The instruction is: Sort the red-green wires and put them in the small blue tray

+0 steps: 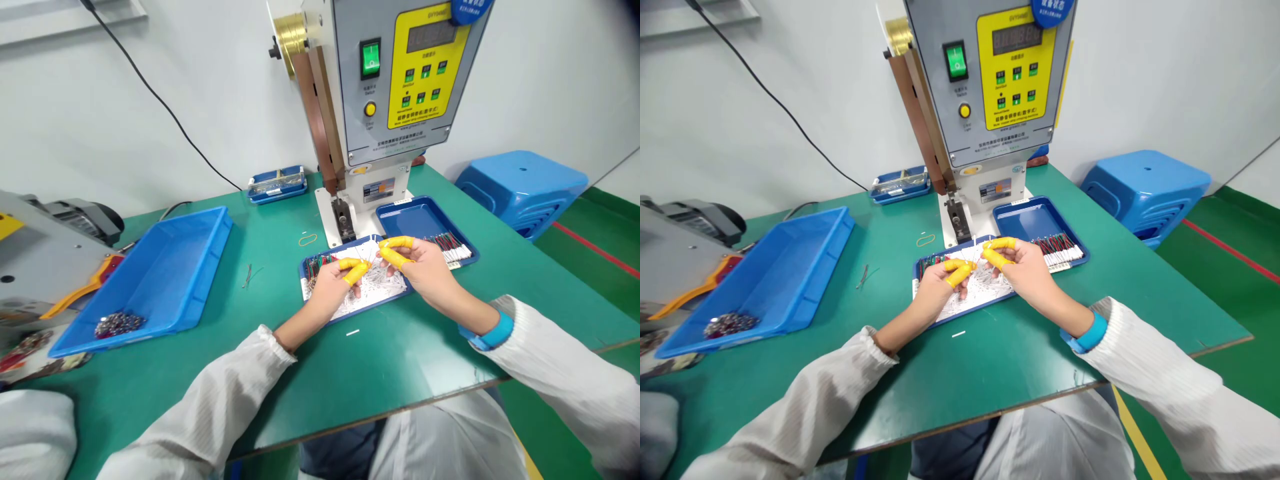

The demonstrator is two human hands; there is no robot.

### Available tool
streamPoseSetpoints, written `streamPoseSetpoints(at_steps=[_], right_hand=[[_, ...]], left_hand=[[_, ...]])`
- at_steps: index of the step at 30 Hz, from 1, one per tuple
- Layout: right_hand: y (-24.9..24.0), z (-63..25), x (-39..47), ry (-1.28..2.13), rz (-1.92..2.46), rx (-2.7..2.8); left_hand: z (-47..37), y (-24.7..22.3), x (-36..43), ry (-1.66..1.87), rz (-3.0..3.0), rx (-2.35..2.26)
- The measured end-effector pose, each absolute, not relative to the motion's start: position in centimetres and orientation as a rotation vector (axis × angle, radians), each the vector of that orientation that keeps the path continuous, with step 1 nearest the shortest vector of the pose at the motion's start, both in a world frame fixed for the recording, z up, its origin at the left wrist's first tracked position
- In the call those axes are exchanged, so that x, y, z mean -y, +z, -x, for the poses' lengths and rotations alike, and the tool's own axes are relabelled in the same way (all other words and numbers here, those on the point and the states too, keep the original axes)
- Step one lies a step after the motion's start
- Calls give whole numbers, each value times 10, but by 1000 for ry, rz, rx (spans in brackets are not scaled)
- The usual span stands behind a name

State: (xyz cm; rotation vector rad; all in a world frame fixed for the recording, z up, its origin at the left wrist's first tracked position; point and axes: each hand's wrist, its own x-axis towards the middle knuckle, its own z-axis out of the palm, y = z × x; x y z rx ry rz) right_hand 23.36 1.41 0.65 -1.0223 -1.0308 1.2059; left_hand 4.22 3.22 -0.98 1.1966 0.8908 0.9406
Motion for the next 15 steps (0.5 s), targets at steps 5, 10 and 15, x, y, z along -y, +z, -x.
streamPoseSetpoints(at_steps=[5,10,15], right_hand=[[6,-234,-14,1161,1024,1035],[4,-235,-15,1151,1007,1034],[4,-235,-15,1162,1029,1055]], left_hand=[[-42,-10,-33,936,-1218,-905],[-44,-8,-32,909,-1220,-911],[-44,-9,-32,891,-1203,-893]])
